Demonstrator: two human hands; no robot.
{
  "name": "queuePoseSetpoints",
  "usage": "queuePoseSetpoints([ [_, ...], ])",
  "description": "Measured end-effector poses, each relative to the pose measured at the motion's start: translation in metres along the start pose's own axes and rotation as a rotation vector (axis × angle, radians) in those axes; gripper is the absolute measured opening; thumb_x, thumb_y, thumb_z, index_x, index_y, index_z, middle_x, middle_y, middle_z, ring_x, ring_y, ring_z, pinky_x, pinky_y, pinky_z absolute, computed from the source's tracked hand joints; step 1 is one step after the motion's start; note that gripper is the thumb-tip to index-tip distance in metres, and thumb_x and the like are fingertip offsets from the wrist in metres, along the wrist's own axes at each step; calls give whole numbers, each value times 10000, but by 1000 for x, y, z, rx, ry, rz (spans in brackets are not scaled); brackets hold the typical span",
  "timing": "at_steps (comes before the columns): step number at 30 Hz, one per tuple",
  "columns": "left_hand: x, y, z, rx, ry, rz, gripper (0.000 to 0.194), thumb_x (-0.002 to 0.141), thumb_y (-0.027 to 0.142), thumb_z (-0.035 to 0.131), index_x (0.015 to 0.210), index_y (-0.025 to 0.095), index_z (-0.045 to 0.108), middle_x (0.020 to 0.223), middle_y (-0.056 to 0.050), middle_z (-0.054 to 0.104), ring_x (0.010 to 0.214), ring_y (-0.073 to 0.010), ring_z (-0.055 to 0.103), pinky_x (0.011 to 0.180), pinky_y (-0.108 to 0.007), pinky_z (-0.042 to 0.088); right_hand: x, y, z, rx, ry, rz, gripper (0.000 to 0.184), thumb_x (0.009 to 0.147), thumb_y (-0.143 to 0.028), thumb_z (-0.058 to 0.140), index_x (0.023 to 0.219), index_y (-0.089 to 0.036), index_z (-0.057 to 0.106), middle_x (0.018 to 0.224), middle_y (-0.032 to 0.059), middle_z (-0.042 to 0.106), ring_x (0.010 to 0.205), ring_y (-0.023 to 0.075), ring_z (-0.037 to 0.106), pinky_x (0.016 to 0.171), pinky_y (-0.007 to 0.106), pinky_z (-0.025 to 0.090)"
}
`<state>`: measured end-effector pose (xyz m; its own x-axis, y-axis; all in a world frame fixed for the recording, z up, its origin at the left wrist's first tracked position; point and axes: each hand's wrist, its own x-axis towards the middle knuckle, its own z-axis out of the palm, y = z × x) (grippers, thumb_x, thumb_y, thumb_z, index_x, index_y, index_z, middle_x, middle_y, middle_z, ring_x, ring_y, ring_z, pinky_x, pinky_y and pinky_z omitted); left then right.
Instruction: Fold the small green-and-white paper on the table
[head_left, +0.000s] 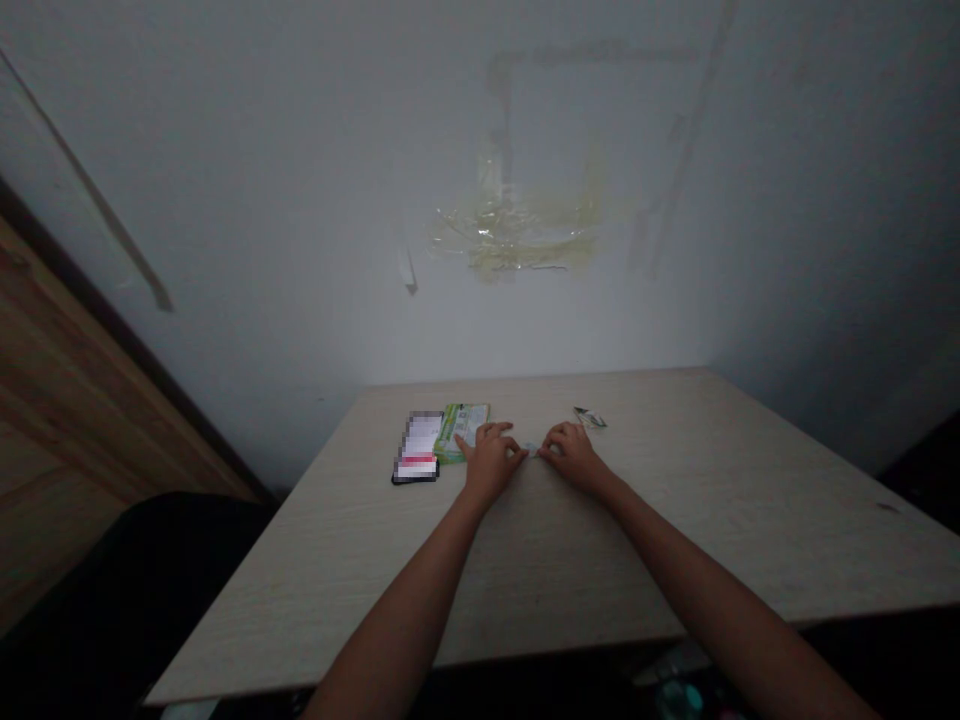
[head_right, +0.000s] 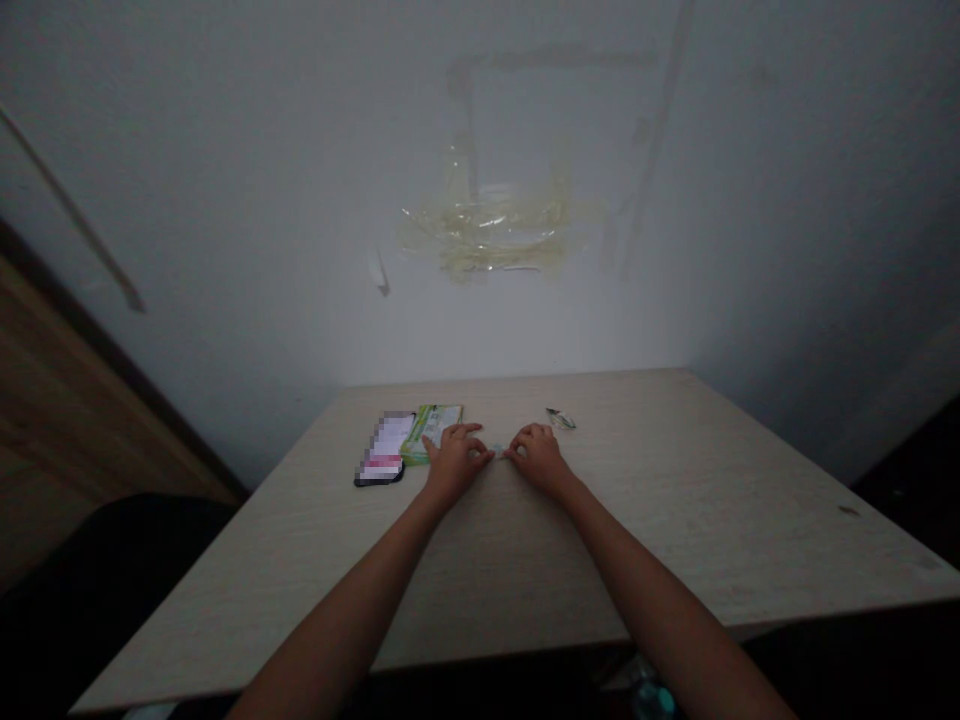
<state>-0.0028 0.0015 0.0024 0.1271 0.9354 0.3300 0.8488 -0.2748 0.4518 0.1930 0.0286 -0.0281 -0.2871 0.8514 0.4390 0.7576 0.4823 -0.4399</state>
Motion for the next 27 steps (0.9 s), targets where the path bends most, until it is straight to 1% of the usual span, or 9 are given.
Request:
queuePoseSetpoints([
  [4,2,0,3,18,-9,-30,139,828,381,690,758,270,737,1362,0,589,1322,-296,394,1058,-793,1,2,1,3,-21,8,36,155,860,-340,653,842,-200,718,1014,90,613,1045,241,494,966,414,381],
  [8,4,2,5,56,-21,-60,167,840,403,671,770,270,742,1383,8,572,1333,-292,384,1072,-783,36,5,-1,4,-75,-27,59,195,874,-367,630,862,-194,719,1050,92,615,1055,234,503,982,404,364],
  [15,2,8,5,144,-37,-89,211,860,426,635,816,255,751,1428,-26,530,1359,-310,348,1076,-780,58,6,-10,2,-135,-63,136,235,877,-383,616,863,-173,720,1114,124,603,1096,261,489,975,393,369],
  [22,4,9,7,142,-37,-110,236,856,441,631,813,247,759,1441,-48,517,1372,-326,327,1065,-785,73,8,-16,0,-138,-76,178,253,854,-399,642,847,-159,722,1113,140,605,1105,270,482,983,391,361],
  [27,5,10,7,141,-34,-123,226,837,446,650,789,255,760,1437,-49,523,1379,-315,329,1068,-780,63,9,-18,-1,-133,-84,220,256,842,-399,648,806,-157,725,1119,145,601,1092,274,476,967,385,365],
])
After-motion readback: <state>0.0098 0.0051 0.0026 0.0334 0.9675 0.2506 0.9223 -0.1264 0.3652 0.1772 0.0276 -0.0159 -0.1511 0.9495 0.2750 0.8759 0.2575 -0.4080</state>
